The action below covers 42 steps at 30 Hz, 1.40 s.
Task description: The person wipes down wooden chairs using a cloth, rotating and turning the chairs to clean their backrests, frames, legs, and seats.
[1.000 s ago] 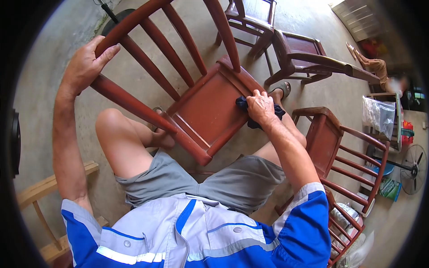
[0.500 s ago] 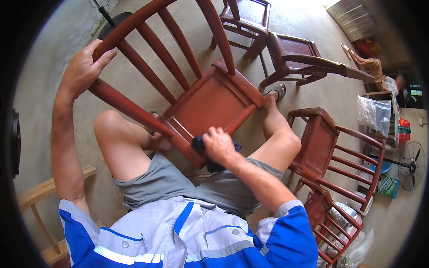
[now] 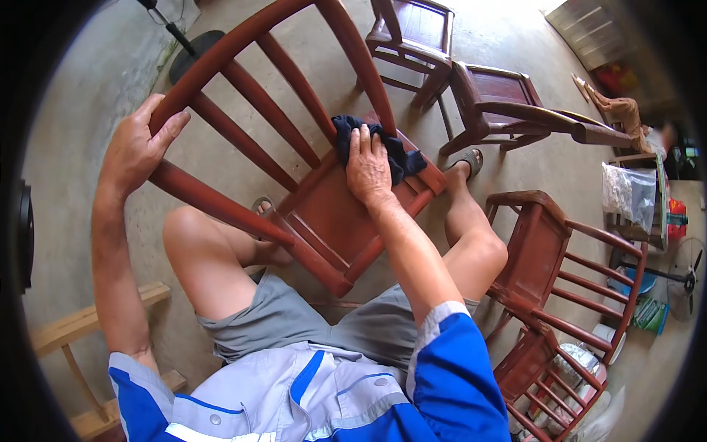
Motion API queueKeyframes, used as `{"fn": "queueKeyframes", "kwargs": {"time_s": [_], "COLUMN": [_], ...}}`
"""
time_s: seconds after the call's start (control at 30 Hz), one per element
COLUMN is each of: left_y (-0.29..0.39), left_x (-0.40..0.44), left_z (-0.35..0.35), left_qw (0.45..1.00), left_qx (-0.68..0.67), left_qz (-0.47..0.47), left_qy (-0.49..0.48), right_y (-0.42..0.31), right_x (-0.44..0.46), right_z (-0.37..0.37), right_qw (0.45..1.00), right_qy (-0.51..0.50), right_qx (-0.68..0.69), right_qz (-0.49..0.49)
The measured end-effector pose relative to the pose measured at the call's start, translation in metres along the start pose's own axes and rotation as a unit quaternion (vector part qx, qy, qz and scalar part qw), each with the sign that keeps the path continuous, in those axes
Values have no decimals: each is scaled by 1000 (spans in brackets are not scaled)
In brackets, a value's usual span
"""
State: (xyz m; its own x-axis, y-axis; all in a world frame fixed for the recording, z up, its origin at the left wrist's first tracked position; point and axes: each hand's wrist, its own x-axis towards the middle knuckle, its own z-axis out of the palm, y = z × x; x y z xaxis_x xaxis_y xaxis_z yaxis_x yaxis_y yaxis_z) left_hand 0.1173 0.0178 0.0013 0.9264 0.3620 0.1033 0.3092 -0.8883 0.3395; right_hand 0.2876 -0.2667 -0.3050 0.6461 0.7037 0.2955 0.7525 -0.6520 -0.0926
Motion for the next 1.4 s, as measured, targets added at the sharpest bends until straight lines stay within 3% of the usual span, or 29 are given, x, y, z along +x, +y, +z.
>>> {"fn": "queueKeyframes", "kwargs": {"time_s": [0.07, 0.23, 0.4, 0.57, 0.83, 0.93, 1.07, 1.23, 1.33, 1.4], "left_y": [-4, 2, -5, -2, 2, -2, -13, -18, -15, -15], "left_x": [-3, -2, -4, -4, -2, 0, 0, 1, -1, -1], "left_z": [-1, -4, -1, -2, -3, 1, 3, 5, 4, 4], "left_qw": [1000, 999, 999, 1000, 1000, 1000, 999, 998, 998, 998], "left_qx": [-5, -37, -41, -17, -12, -8, -9, 3, 15, 12], "left_qz": [-3, 12, 21, 15, -11, 16, 32, 52, 52, 50], "left_qy": [-11, 6, 8, 12, -3, 21, 12, 34, 35, 36], "right_y": [4, 34, 67, 84, 75, 83, 92, 100, 56, -3], "right_x": [0, -28, -91, -97, 1, -8, -48, -105, -134, -147], "right_z": [-18, -45, -92, -83, -23, -28, -65, -83, -83, -96], "right_qw": [999, 997, 989, 994, 986, 982, 993, 991, 985, 976], "right_qy": [-18, -61, -146, -94, 34, 73, -45, -107, -114, -191], "right_qx": [42, -7, -23, 21, 106, 164, 107, 53, 95, 70], "right_qz": [-1, -44, 5, 47, 120, 63, -21, 52, 93, 82]}}
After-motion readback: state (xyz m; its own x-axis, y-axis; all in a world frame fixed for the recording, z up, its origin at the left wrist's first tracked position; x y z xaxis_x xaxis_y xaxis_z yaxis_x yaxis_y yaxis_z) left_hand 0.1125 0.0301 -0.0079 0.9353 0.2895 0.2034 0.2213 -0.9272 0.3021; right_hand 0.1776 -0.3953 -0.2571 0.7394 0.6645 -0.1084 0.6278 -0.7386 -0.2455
